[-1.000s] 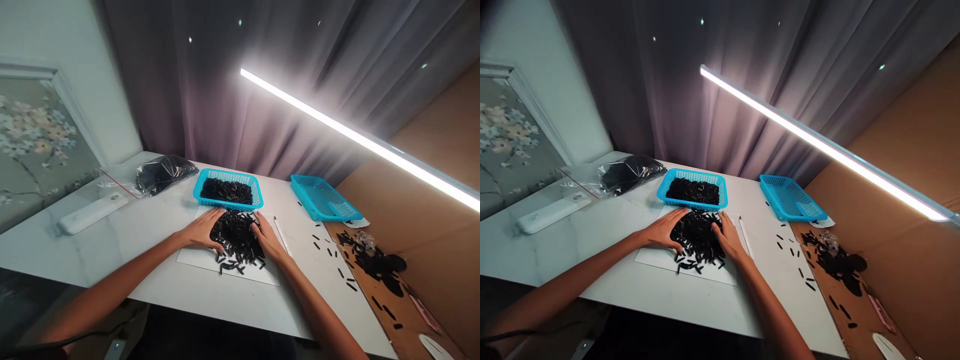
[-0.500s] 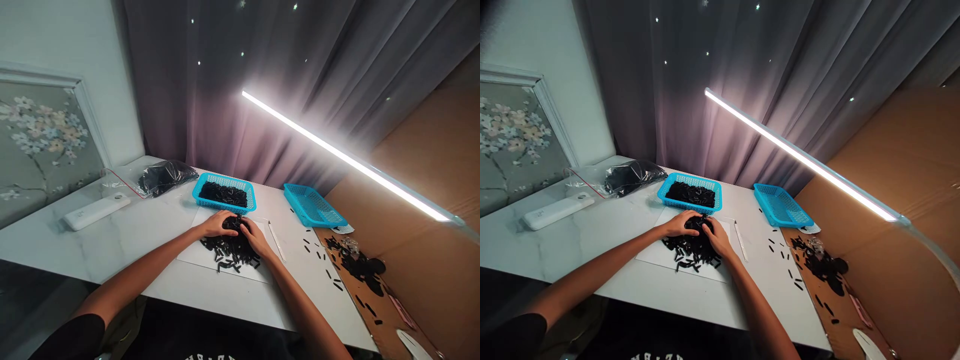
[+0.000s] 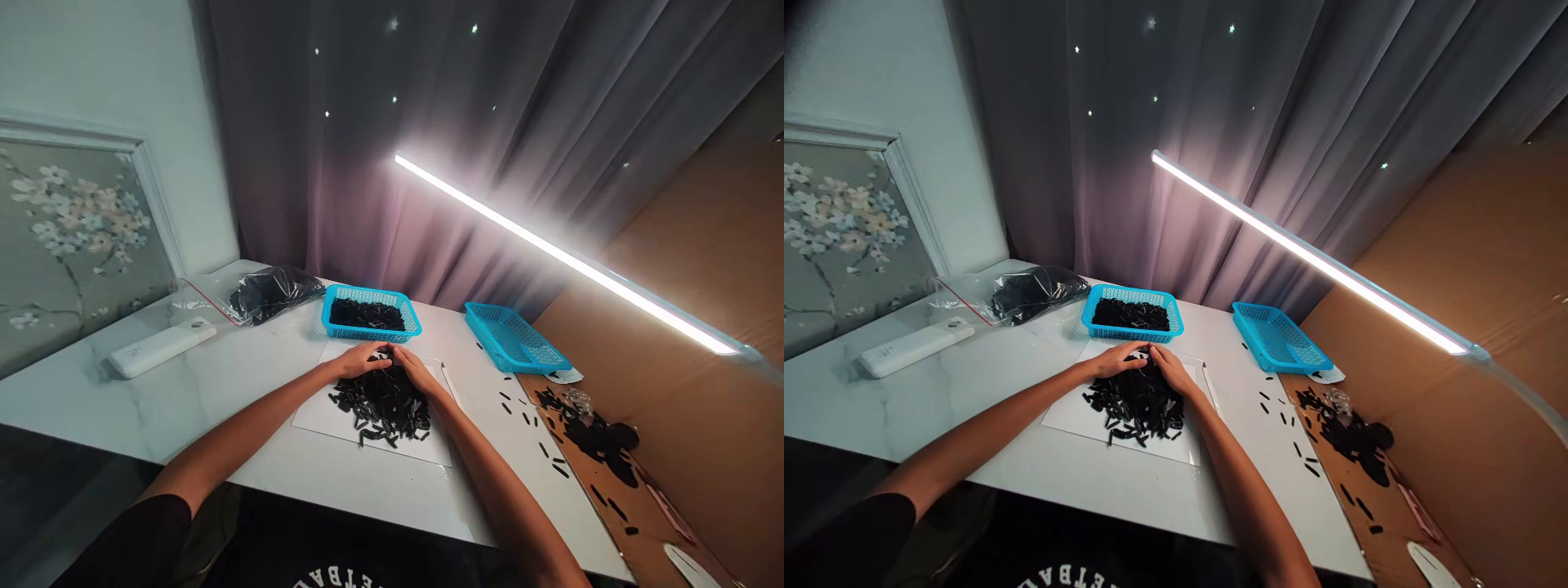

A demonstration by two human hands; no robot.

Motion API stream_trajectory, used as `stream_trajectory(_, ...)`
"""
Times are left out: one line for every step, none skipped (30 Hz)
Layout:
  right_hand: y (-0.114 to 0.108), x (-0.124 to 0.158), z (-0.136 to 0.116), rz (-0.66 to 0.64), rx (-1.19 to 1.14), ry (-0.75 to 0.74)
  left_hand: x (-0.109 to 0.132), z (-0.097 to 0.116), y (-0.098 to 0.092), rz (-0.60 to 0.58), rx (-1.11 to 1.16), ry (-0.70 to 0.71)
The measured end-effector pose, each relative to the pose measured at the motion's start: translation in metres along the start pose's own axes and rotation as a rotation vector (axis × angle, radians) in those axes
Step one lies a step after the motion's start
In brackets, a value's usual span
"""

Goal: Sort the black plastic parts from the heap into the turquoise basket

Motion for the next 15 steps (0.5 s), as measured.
stream_trajectory(0.001,0.001,0.0,-0.012,-0.007,-0.001,0.002,0.003,-0.001,-0.012,0.01,0.02)
stream_trajectory(0.003,0.005,-0.001,-0.02,-0.014,0.001,0.006,0.006,-0.002,-0.023,0.021,0.037)
stream_trajectory(0.003,0.01,-0.002,-0.023,-0.02,0.004,0.01,0.009,-0.002,-0.034,0.034,0.051)
stream_trajectory(0.004,0.016,-0.004,-0.025,-0.026,0.009,0.014,0.011,-0.003,-0.046,0.047,0.061)
stream_trajectory(0.004,0.024,-0.006,-0.027,-0.032,0.014,0.019,0.013,-0.003,-0.057,0.06,0.066)
stream_trajectory(0.003,0.031,-0.009,-0.031,-0.037,0.018,0.024,0.013,-0.004,-0.068,0.071,0.068)
stream_trajectory(0.002,0.038,-0.011,-0.035,-0.039,0.022,0.028,0.013,-0.005,-0.08,0.08,0.066)
stream_trajectory(0.0,0.045,-0.014,-0.038,-0.038,0.026,0.032,0.012,-0.006,-0.089,0.086,0.062)
stream_trajectory(-0.003,0.051,-0.017,-0.037,-0.033,0.031,0.036,0.01,-0.008,-0.094,0.086,0.054)
stream_trajectory(-0.007,0.057,-0.019,-0.033,-0.023,0.036,0.039,0.008,-0.011,-0.098,0.083,0.045)
stream_trajectory(-0.011,0.062,-0.02,-0.029,-0.008,0.041,0.043,0.005,-0.013,-0.103,0.076,0.035)
stream_trajectory(-0.015,0.068,-0.021,-0.029,0.01,0.047,0.046,0.002,-0.016,-0.112,0.066,0.027)
stream_trajectory(-0.018,0.074,-0.021,-0.034,0.032,0.052,0.05,-0.001,-0.018,-0.126,0.055,0.023)
stream_trajectory(-0.021,0.08,-0.021,-0.049,0.056,0.056,0.055,-0.003,-0.019,-0.146,0.045,0.025)
stream_trajectory(-0.021,0.086,-0.019,-0.075,0.081,0.061,0.06,-0.004,-0.018,-0.17,0.039,0.032)
Point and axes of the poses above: each hand's wrist, its own x-axis away from the middle knuckle, its own y-axis out of the palm, z = x × y, the point moved 5 cm from there along -x, towards the middle knuckle, and after that the axes turned 9 degrees about -x, right-handed, at the moved point
